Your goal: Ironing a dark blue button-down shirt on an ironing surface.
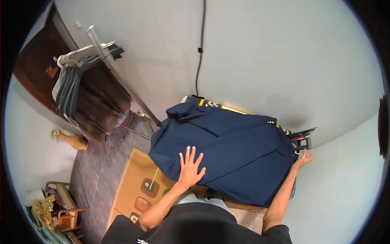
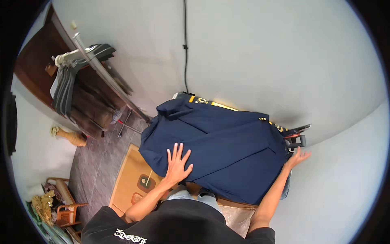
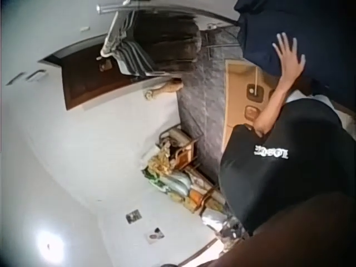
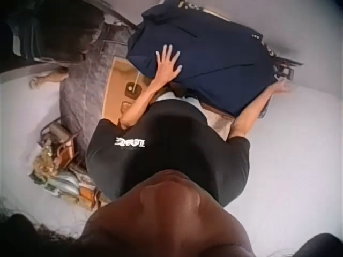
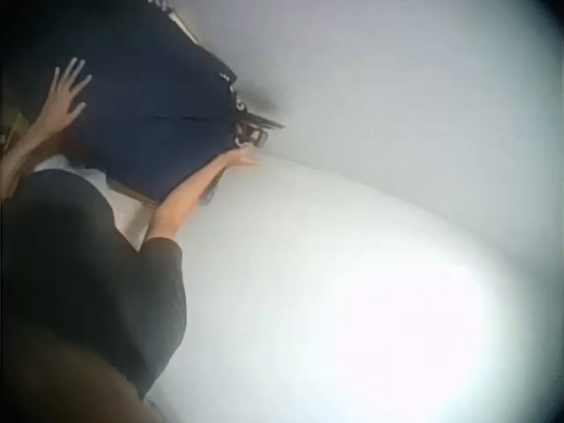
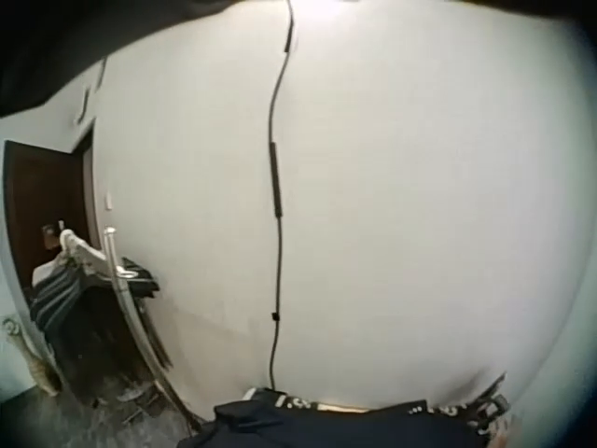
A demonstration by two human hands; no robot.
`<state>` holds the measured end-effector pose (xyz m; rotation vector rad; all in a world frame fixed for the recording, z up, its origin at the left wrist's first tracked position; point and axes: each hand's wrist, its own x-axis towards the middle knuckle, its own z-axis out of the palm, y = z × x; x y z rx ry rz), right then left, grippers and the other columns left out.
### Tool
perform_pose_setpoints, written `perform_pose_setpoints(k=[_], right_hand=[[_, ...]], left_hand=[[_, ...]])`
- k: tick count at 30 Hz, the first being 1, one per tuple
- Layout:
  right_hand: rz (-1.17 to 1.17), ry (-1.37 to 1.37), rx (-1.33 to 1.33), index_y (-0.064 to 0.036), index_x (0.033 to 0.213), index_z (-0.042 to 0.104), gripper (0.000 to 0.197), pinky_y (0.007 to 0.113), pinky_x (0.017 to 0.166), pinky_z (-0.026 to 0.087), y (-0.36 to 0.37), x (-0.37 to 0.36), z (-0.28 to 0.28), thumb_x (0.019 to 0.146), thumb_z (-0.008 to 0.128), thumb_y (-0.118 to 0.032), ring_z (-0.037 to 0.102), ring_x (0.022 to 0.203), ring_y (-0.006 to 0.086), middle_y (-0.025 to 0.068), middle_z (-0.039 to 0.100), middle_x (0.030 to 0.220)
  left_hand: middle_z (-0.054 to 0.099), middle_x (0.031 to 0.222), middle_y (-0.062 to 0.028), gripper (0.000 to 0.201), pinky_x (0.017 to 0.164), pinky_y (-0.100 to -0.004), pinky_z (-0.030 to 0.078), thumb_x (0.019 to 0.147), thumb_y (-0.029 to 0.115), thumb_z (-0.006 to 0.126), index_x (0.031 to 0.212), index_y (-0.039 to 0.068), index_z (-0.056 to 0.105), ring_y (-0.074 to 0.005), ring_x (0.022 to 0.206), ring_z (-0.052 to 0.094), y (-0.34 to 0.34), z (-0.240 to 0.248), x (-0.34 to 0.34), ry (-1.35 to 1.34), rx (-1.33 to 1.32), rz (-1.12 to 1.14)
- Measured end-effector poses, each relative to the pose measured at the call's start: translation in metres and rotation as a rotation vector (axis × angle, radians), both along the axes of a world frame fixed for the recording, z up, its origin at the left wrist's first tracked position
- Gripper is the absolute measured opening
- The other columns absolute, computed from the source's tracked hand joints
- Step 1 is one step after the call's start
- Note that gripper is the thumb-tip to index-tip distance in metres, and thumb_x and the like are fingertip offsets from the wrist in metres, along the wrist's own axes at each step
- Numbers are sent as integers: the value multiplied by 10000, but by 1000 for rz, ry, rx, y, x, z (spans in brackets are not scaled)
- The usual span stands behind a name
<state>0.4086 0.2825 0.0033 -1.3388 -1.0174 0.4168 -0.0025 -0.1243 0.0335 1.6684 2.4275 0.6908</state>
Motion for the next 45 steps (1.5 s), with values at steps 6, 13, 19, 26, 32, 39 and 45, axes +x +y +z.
perform_pose_setpoints(k=[6, 13, 19, 26, 32, 39, 45], right_hand=[[-267, -521, 232, 49, 1491, 446, 598, 466, 1106, 430, -116, -73, 8, 1023, 647, -264, 564, 1285, 383, 240, 554, 1428], [773, -809, 159, -16, 1462, 505, 617, 616, 1210, 151, -321, -328, 94, 899, 642, -228, 379, 1444, 397, 194, 450, 1507], [1219, -1181, 317, 150, 1468, 421, 1021, 643, 1229, 76, -428, -464, 65, 848, 664, -624, 150, 1560, 427, 295, 248, 1640], [970, -1760, 265, 100, 1317, 637, 736, 656, 1237, 51, -419, -495, 50, 920, 625, -520, 98, 1574, 429, 289, 300, 1631], [1019, -1137, 284, 27, 908, 788, 317, 690, 1209, 112, -364, -433, 108, 889, 702, -278, 270, 1507, 440, 245, 565, 1415], [682, -1013, -57, 20, 903, 774, 481, 660, 1222, 49, -279, -274, 169, 859, 785, -458, 328, 1490, 354, 111, 614, 1390], [728, -1059, -290, 21, 901, 773, 570, 648, 1230, 30, -255, -196, 139, 765, 837, -529, 349, 1476, 358, 135, 606, 1394]], left_hand=[[316, 1634, -233, 453, 1195, -716, 41, 865, 244, 692, 1283, 68, 687, -446, 1555, 164, -46, 40, -18, -61, 171, 154], [376, 1622, -167, 327, 1197, -717, 24, 884, 151, 660, 1203, 124, 732, -418, 1556, 192, -133, 45, -89, 94, 281, 533], [398, 1620, -114, 335, 1196, -710, -63, 876, 114, 643, 1193, 161, 741, -388, 1570, 164, -175, 33, -131, 128, 280, 681], [414, 1606, -143, 486, 1194, -724, -41, 860, 132, 628, 1344, 150, 669, -401, 1550, 228, -172, 11, -153, 51, 191, 511], [421, 1586, -182, 698, 1232, -515, 264, 827, -52, 531, 1512, 72, 485, -391, 1517, 311, -122, 30, -154, -149, 392, 54], [348, 1598, -218, 837, 1246, -490, 264, 787, -88, 550, 1584, 66, 345, -424, 1516, 282, -3, 92, -162, -78, 482, -281], [272, 1647, -174, 1015, 1241, -634, 192, 718, 1, 727, 1614, 208, 296, -424, 1546, 196, 186, 104, -148, 341, 211, -483]])
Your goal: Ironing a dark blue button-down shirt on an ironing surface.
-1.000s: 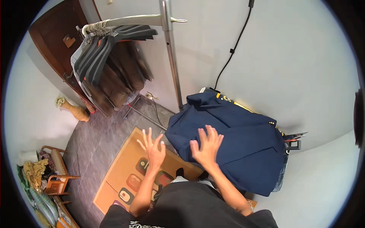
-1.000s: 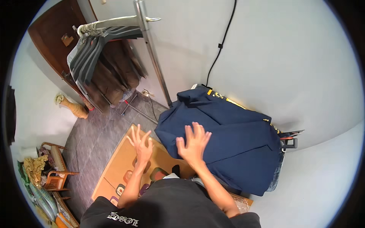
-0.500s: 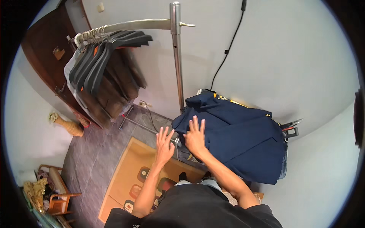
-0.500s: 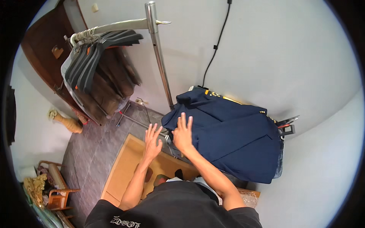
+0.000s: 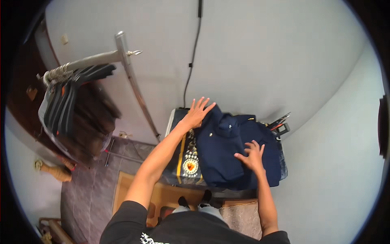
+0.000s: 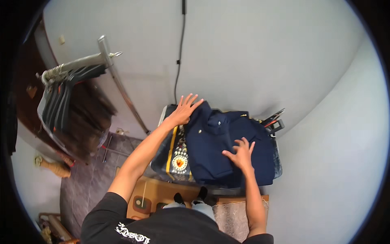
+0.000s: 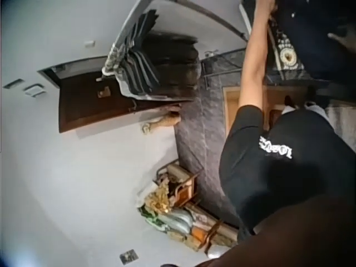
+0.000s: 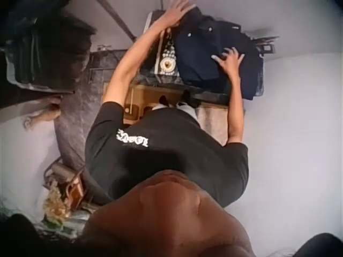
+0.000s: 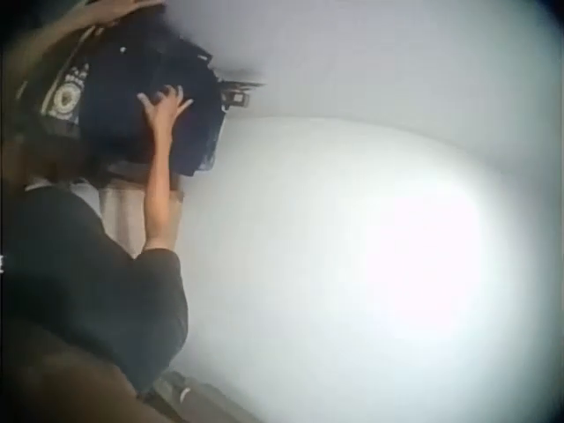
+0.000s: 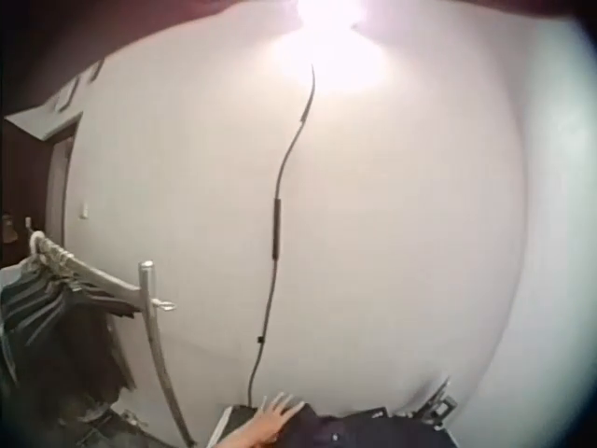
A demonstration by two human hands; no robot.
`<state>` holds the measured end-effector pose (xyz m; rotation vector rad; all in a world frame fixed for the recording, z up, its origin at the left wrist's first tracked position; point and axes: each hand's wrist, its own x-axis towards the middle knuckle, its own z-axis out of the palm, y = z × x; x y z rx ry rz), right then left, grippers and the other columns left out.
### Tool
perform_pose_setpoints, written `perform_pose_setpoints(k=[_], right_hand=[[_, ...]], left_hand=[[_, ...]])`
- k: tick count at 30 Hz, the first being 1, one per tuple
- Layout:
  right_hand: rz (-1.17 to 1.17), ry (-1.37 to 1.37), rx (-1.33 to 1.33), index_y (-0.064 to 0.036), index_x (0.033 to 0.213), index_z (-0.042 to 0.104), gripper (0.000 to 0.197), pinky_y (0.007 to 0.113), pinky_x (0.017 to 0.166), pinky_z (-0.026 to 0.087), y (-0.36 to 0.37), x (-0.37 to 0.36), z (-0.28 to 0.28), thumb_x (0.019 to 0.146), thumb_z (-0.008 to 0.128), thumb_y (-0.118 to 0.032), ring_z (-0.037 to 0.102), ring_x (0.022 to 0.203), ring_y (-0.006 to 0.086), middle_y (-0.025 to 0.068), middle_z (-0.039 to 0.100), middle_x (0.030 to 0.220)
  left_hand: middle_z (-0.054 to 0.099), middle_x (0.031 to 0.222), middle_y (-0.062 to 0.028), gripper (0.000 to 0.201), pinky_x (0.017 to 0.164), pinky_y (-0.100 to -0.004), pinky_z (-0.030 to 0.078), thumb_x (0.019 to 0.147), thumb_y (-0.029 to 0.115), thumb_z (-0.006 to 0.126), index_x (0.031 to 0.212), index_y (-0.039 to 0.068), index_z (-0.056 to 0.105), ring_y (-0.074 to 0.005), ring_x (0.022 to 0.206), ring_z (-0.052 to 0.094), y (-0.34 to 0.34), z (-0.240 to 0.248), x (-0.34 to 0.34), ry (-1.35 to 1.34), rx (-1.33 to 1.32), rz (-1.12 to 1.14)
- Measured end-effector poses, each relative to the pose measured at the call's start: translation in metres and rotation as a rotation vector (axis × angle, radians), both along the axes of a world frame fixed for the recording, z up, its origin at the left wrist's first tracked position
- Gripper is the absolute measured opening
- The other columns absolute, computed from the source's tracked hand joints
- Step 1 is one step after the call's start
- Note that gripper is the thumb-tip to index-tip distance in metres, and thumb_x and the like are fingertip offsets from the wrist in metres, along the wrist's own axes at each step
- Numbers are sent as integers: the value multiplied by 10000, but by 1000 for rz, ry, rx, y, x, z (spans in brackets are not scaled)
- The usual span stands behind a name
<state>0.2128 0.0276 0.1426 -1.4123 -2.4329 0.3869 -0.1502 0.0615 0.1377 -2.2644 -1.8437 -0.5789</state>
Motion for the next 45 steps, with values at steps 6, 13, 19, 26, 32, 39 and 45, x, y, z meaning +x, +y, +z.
perform_pose_setpoints(k=[6, 13, 19, 26, 32, 39, 45], right_hand=[[-70, 20, 156, -64, 1022, 810, 380, 708, 1204, 43, -30, -4, -68, 841, 773, -396, 328, 1479, 404, 199, 553, 1444], [-240, 101, 198, -88, 1188, 773, 381, 732, 1186, 9, -46, -4, -97, 901, 723, -333, 309, 1487, 428, 209, 513, 1494], [-293, 145, 171, -90, 1165, 784, 372, 736, 1179, -17, -47, -3, -108, 916, 710, -357, 303, 1491, 434, 218, 510, 1497], [-254, 158, 193, -40, 971, 815, 354, 733, 1180, -21, -45, -3, -76, 890, 744, -378, 317, 1491, 407, 184, 582, 1434], [-228, 115, 249, -56, 907, 809, 308, 706, 1198, -22, -36, 13, -15, 848, 780, -358, 334, 1486, 367, 116, 623, 1393], [-179, 135, 239, -105, 880, 803, 241, 717, 1197, -36, 2, 33, 92, 830, 791, -341, 318, 1500, 317, 27, 612, 1393], [-170, 102, 539, -135, 838, 765, 216, 711, 1196, -60, 22, 56, 201, 808, 811, -343, 318, 1506, 279, -26, 634, 1382]], left_hand=[[184, 1710, -114, 922, 1258, -645, 99, 767, 182, 785, 1582, 353, 390, -383, 1587, 93, 128, 5, 63, 752, -385, -330], [269, 1696, -20, 871, 1178, -764, -76, 557, 362, 867, 1389, 451, 624, -432, 1580, -51, 182, -54, 97, 1172, -495, -326], [351, 1661, 5, 802, 1163, -779, -101, 477, 483, 909, 1257, 440, 724, -413, 1582, -42, 211, -95, 81, 1287, -774, -262], [613, 1453, -3, 920, 1173, -769, -80, 387, 742, 872, 1195, 311, 779, -428, 1571, 104, 199, -59, -14, 1098, -603, -251], [594, 1467, 7, 828, 1200, -732, -61, 577, 615, 899, 1321, 303, 711, -395, 1578, 107, 135, 51, -32, 983, -688, -186], [397, 1633, -66, 653, 1261, -616, 116, 749, 609, 800, 1239, 179, 763, -285, 1586, 141, 63, 153, -56, 662, -648, -118], [367, 1649, -73, 538, 1259, -586, 178, 828, 486, 771, 1137, 45, 790, -280, 1580, 169, 30, 225, -55, 331, -172, -255]])
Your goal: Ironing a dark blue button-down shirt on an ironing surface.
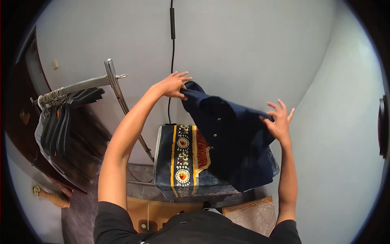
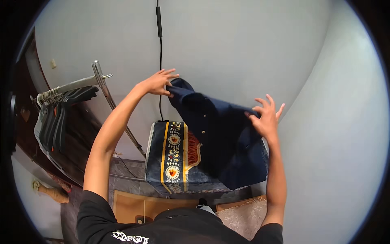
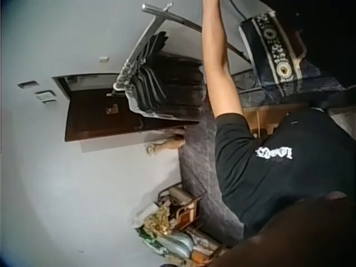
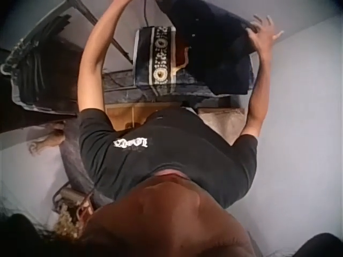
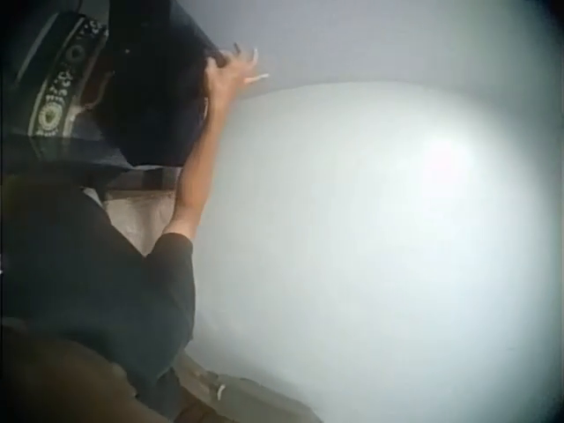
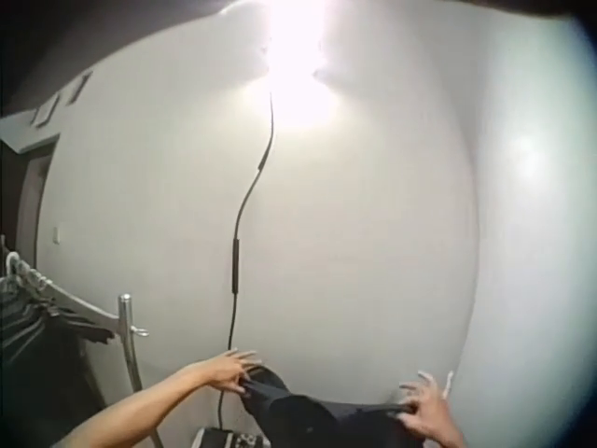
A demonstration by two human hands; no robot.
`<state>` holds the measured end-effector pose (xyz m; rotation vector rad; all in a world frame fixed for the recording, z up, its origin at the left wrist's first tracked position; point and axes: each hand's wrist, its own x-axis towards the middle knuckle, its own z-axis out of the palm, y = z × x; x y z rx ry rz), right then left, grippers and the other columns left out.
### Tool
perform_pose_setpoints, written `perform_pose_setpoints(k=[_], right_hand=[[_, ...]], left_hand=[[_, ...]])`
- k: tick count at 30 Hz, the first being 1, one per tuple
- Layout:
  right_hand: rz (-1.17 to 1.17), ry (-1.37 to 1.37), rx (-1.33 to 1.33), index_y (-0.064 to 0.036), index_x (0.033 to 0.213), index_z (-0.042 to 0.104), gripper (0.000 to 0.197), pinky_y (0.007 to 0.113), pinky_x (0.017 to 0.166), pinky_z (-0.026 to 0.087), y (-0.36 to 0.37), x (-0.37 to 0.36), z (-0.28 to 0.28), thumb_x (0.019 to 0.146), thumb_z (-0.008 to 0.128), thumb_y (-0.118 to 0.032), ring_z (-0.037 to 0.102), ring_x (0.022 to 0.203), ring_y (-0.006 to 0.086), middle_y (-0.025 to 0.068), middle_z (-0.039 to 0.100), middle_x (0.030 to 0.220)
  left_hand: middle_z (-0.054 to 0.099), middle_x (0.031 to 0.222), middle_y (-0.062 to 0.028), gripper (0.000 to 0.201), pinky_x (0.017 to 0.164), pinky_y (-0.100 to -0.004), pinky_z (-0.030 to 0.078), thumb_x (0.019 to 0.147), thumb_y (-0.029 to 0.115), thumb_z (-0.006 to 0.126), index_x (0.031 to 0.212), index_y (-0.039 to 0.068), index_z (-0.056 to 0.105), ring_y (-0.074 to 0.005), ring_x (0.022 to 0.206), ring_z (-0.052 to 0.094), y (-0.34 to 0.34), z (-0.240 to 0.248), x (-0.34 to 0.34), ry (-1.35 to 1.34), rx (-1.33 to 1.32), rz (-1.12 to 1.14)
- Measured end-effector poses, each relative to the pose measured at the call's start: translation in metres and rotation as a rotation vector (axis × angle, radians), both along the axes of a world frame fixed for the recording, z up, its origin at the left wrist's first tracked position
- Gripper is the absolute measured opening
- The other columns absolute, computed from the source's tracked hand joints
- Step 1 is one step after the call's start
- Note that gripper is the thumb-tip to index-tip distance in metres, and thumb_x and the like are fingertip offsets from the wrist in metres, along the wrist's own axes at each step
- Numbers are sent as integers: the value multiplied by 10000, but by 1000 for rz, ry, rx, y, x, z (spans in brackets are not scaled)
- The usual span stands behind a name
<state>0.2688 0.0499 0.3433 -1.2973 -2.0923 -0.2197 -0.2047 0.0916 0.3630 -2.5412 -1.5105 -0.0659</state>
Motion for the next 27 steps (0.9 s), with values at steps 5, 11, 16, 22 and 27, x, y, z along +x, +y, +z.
perform_pose_setpoints(k=[5, 11, 16, 22, 27], right_hand=[[-124, -67, 102, -119, 949, 752, 330, 702, 1200, -47, 30, 37, 83, 833, 802, -424, 325, 1507, 236, -65, 634, 1380], [-259, -138, 95, -138, 1103, 771, 448, 715, 1181, -52, 39, 72, 194, 836, 767, -497, 350, 1495, 219, -49, 644, 1383], [-402, -251, 253, -172, 1182, 753, 396, 757, 1160, -44, 50, 97, 257, 850, 678, -374, 392, 1462, 210, -45, 648, 1358], [-536, -324, 357, -176, 1231, 743, 425, 764, 1167, -53, 58, 109, 294, 870, 656, -383, 394, 1465, 212, 14, 625, 1409], [-582, -335, 416, -191, 1240, 740, 422, 769, 1171, -37, 71, 106, 308, 859, 648, -349, 397, 1468, 196, 19, 597, 1452]], left_hand=[[617, 1441, -67, 525, 1218, -560, 273, 837, 493, 756, 1099, 39, 789, -278, 1481, 394, 3, 61, 23, -162, 249, -94], [700, 1301, -46, 445, 1141, -450, 406, 821, 423, 791, 1058, 46, 790, -273, 1364, 518, 9, 127, 69, -394, 520, -102], [739, 1144, -126, 630, 933, -403, 549, 763, 579, 803, 1098, 46, 775, -297, 1072, 689, 23, 188, 88, -484, 654, 56], [769, 1087, -128, 717, 961, -407, 556, 784, 682, 748, 1209, 104, 753, -319, 1047, 725, 26, 234, 108, -400, 753, 58], [770, 1062, -128, 587, 897, -434, 570, 867, 597, 725, 1161, 91, 759, -314, 1028, 730, 18, 252, 112, -233, 939, 23]])
